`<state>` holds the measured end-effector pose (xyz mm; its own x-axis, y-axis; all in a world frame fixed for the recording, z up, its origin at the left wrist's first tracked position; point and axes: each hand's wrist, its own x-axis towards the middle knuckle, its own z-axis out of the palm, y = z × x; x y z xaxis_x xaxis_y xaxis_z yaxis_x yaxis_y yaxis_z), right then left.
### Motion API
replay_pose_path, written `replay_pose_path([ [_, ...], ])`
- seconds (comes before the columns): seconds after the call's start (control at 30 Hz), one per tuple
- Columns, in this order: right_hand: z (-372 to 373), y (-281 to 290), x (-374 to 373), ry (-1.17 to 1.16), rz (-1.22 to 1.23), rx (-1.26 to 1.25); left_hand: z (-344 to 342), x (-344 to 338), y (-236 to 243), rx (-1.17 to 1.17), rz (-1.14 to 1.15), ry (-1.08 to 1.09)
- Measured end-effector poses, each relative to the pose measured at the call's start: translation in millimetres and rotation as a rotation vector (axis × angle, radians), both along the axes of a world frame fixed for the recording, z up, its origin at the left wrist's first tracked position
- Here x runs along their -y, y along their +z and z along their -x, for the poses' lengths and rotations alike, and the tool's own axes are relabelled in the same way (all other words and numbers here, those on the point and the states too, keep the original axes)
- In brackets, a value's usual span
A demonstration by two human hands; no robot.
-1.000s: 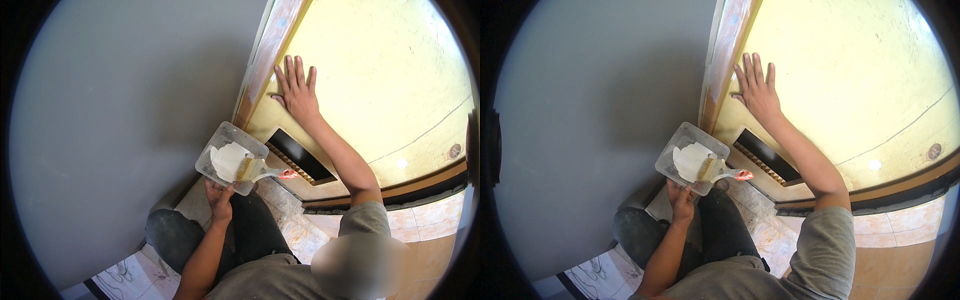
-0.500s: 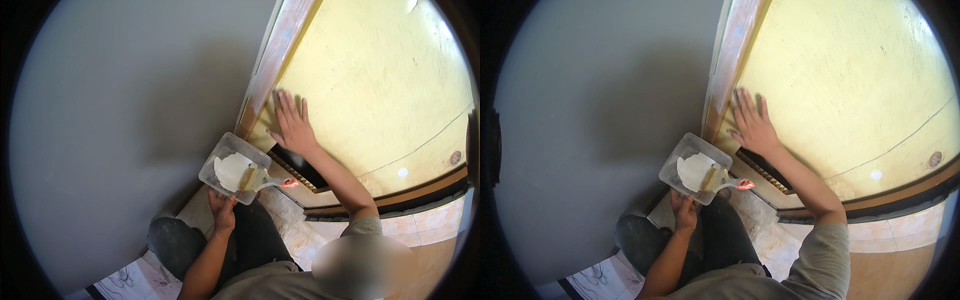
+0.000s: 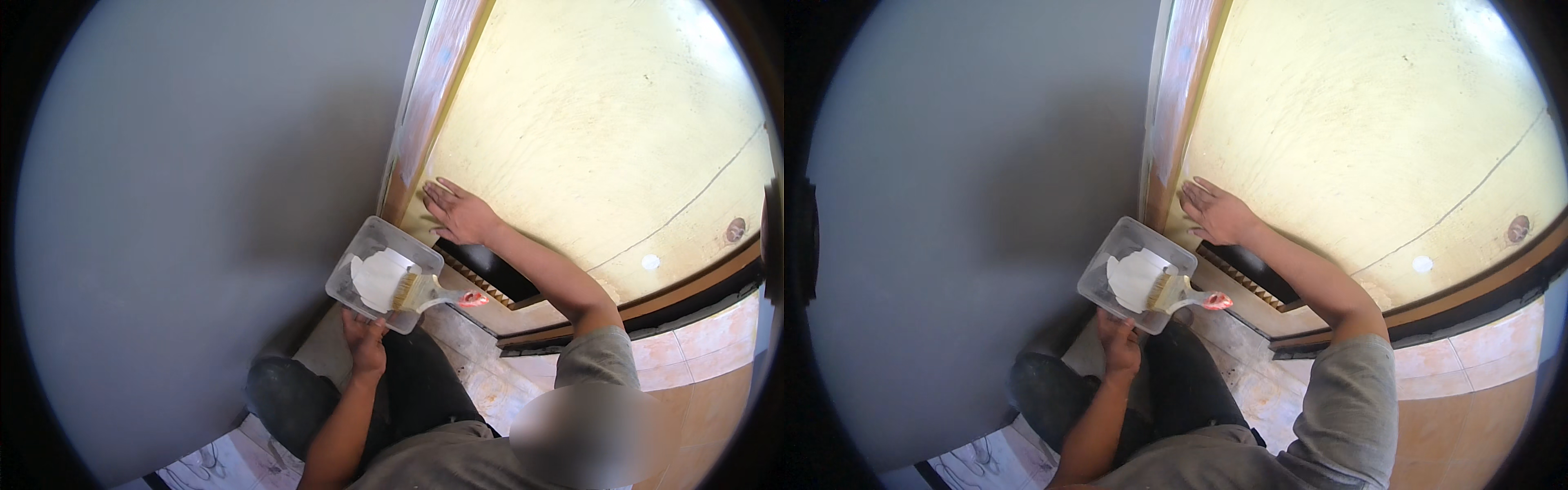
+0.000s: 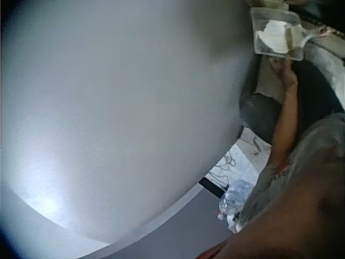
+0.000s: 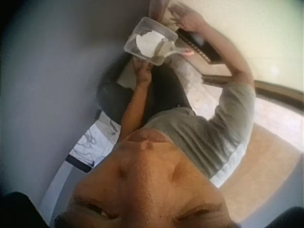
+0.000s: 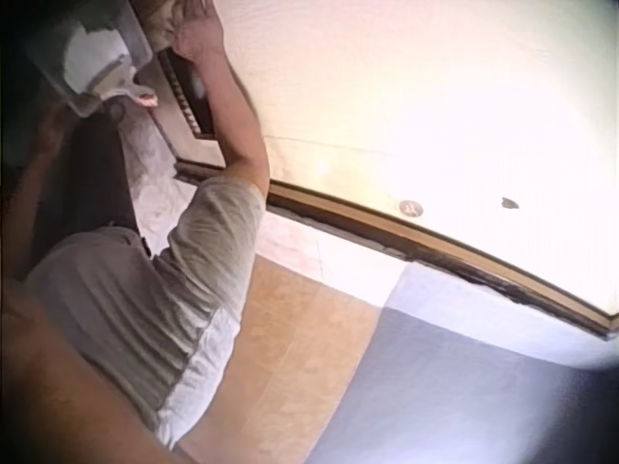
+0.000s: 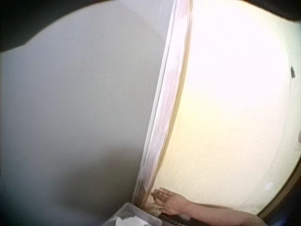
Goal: The person pours white paint into a small container and then uses a paintbrush to apply the paint to the frame of a door.
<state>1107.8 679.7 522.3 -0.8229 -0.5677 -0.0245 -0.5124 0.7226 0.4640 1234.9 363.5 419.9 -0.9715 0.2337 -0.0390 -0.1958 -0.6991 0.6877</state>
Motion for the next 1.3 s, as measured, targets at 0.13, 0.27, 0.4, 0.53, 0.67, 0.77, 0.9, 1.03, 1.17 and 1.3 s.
replay_pose_path([
  [0.13,-3,36,23,-0.113,0.17,-0.347,4,4,-1,-0.022,-0.024,0.021],
  [0.27,8,56,29,-0.17,-0.067,-0.382,1,4,-4,-0.012,-0.077,-0.018],
  [0.4,9,43,27,-0.154,-0.158,-0.325,-2,4,-1,-0.01,-0.068,-0.007],
  [0.53,9,31,29,-0.074,-0.211,-0.219,-3,7,-4,-0.002,-0.096,-0.019],
  [0.67,5,9,11,0.041,-0.247,-0.144,2,7,-14,-0.007,-0.007,-0.066],
  [0.77,11,27,9,0.037,-0.21,-0.2,-3,3,1,-0.011,-0.102,-0.025],
  [0.9,11,95,14,0.017,-0.199,-0.328,-3,11,-6,0.05,-0.086,-0.008],
  [1.03,3,171,16,-0.117,-0.131,-0.641,-3,2,-5,0.075,-0.134,-0.001],
  [1.17,-21,248,40,-0.135,0.224,-0.94,-1,0,-14,0.116,-0.175,-0.007],
  [1.3,-64,256,46,0.063,0.531,-1.018,2,10,-11,0.094,-0.115,0.014],
])
